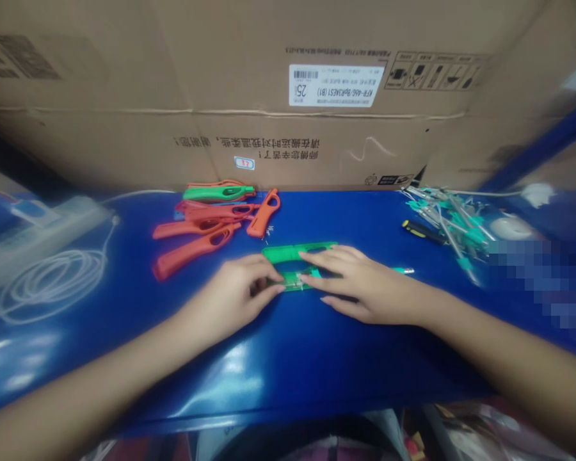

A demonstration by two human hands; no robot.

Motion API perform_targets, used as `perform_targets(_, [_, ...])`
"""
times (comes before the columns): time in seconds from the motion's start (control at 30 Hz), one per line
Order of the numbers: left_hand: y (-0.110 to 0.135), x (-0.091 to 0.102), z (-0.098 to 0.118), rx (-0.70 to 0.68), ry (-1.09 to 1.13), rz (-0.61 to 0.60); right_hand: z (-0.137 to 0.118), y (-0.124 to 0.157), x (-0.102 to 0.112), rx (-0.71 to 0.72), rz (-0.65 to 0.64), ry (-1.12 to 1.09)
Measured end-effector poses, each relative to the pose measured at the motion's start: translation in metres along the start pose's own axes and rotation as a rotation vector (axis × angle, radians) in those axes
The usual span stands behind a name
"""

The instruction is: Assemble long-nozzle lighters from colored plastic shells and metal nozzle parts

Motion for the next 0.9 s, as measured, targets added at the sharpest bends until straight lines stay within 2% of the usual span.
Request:
perform_targets(0.33, [0.001, 0.001, 0.002, -0.006, -0.032, 0.001, -0.005, -0.001, 0.000, -0.034, -0.009, -0.042])
perform_targets(0.63, [0.001, 0.003, 0.009, -0.106, -0.106, 0.050, -0.011, -0.002, 0.003, -0.007, -0.015, -0.021])
perform_targets(0.9, [0.001, 0.004, 0.008, -0.088, -0.115, 0.014, -0.017, -0.002, 0.003, 0.005, -0.090, -0.006])
Point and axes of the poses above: each hand's wrist, its own y-axis away from the middle knuckle, its own x-axis out of the back of the hand, z = x × y, the point moved 3 cm from there along -y, towards the middle knuckle, and after that the axes turned 14 degrees about -y, right-handed, at the moved point
